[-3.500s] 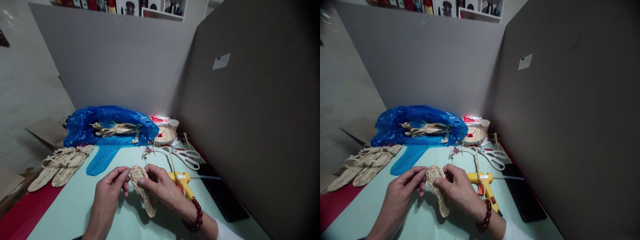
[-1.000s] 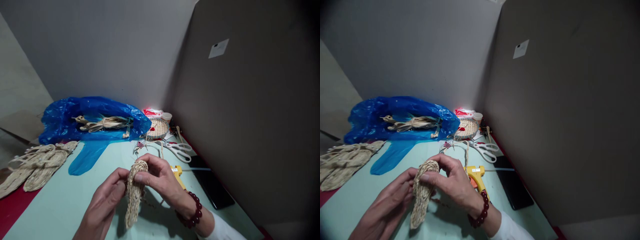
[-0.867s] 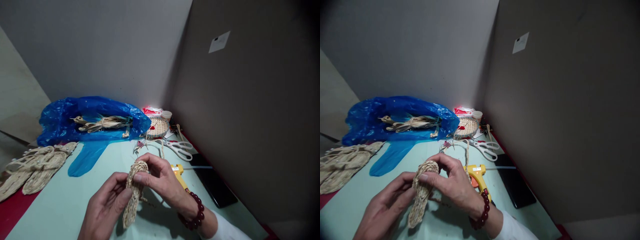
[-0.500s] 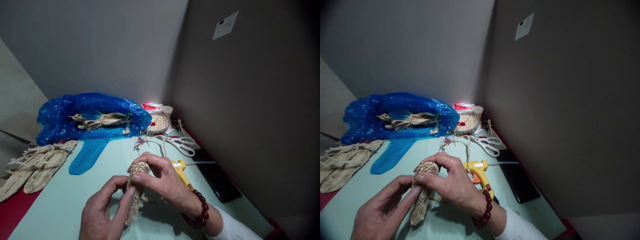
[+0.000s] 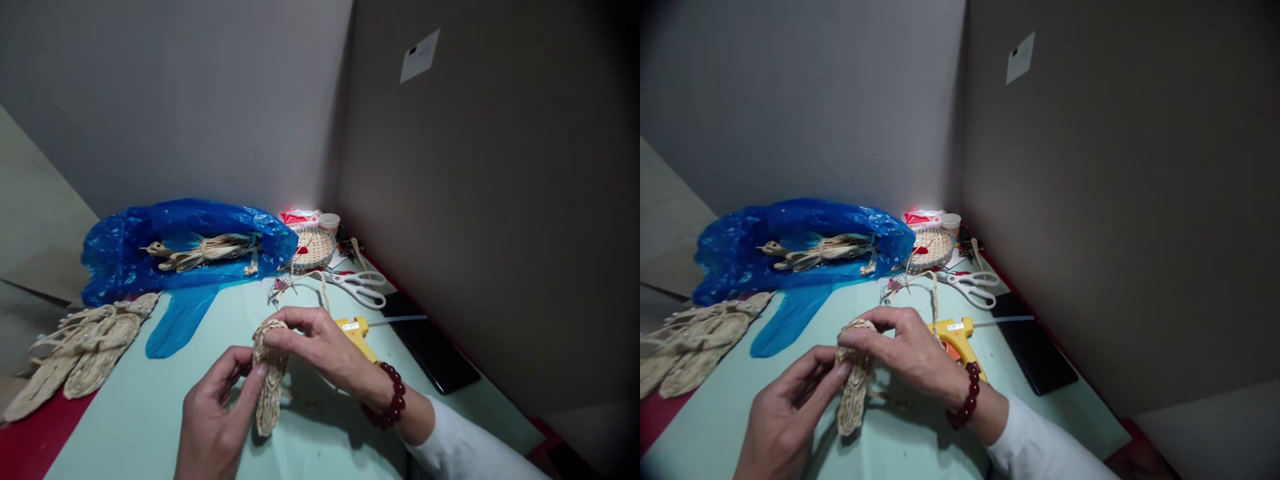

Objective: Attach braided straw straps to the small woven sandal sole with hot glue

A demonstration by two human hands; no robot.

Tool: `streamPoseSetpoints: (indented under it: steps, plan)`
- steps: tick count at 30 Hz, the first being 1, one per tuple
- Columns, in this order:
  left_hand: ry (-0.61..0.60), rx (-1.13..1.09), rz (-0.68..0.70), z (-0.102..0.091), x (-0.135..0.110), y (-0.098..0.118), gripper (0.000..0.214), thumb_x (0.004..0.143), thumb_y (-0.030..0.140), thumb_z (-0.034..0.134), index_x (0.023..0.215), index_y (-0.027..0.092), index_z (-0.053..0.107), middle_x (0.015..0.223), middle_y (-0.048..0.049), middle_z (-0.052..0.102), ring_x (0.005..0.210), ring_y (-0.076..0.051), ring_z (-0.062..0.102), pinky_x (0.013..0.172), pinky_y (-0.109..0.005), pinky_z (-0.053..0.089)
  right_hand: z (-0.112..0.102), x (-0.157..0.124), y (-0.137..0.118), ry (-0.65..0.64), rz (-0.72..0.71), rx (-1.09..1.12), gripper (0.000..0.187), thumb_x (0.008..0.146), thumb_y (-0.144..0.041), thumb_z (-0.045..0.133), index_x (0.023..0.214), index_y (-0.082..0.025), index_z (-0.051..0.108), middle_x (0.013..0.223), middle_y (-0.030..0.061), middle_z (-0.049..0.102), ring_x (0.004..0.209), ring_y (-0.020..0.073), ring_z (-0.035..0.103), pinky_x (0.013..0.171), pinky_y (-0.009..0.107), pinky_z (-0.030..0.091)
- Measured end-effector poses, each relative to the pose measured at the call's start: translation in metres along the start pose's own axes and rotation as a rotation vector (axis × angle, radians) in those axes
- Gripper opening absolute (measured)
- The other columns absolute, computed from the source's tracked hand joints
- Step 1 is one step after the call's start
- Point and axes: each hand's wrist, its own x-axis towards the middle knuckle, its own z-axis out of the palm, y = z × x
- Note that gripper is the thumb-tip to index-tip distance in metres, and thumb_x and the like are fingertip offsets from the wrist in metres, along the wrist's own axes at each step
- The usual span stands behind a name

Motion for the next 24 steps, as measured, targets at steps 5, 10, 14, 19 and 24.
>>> streamPoseSetpoints:
  steps: [5, 10, 14, 19, 24]
  plan:
    - [-0.061, 0.045, 0.020, -0.006, 0.007, -0.004, 0.024, 0.081, 0.047, 0.072, 0.078, 0.023, 0.069, 0.073, 0.0010, 0.069, 0.071, -0.018, 0.064, 0.064, -0.023, 0.049, 0.003, 0.000, 0.002, 0.049, 0.013, 0.010, 0.019, 0.089, -0.035, 0.070, 0.082, -0.017, 0.071, 0.079, -0.0007, 0.067, 0.076, 0.0141, 0.059, 0.072, 0.025, 0.046]
    - [-0.005, -0.023, 0.003, 0.004, 0.002, 0.010, 0.021, 0.080, 0.042, 0.074, 0.073, 0.023, 0.067, 0.069, 0.0022, 0.067, 0.067, -0.016, 0.059, 0.065, -0.022, 0.046, 0.002, 0.000, 0.006, 0.029, 0.027, 0.076, 0.017, 0.085, -0.033, 0.074, 0.087, -0.016, 0.073, 0.080, -0.0007, 0.066, 0.073, 0.0131, 0.057, 0.070, 0.025, 0.046]
    - [-0.036, -0.174, -0.047, 0.004, 0.001, 0.016, 0.024, 0.077, 0.044, 0.076, 0.073, 0.023, 0.068, 0.070, 0.0014, 0.066, 0.067, -0.017, 0.061, 0.063, -0.024, 0.049, -0.001, 0.001, 0.006, -0.058, 0.027, 0.182, 0.020, 0.086, -0.035, 0.075, 0.090, -0.016, 0.075, 0.083, -0.0002, 0.067, 0.075, 0.0124, 0.058, 0.073, 0.025, 0.047]
    - [-0.023, -0.671, -0.382, -0.009, 0.011, 0.001, 0.033, 0.063, 0.041, 0.087, 0.088, 0.019, 0.081, 0.090, -0.0067, 0.078, 0.091, -0.028, 0.070, 0.075, -0.035, 0.059, -0.007, 0.002, 0.004, -0.179, 0.024, 0.307, 0.023, 0.086, -0.030, 0.077, 0.105, -0.018, 0.078, 0.090, 0.0012, 0.071, 0.079, 0.0116, 0.062, 0.078, 0.025, 0.048]
    - [-0.156, -0.688, -0.432, -0.006, 0.011, -0.001, 0.035, 0.067, 0.029, 0.088, 0.099, 0.020, 0.080, 0.100, -0.0081, 0.079, 0.098, -0.030, 0.071, 0.080, -0.036, 0.059, -0.008, 0.005, 0.012, -0.232, 0.025, 0.383, 0.048, 0.083, -0.019, 0.079, 0.129, -0.025, 0.068, 0.084, -0.0044, 0.067, 0.073, 0.0077, 0.059, 0.072, 0.020, 0.046]
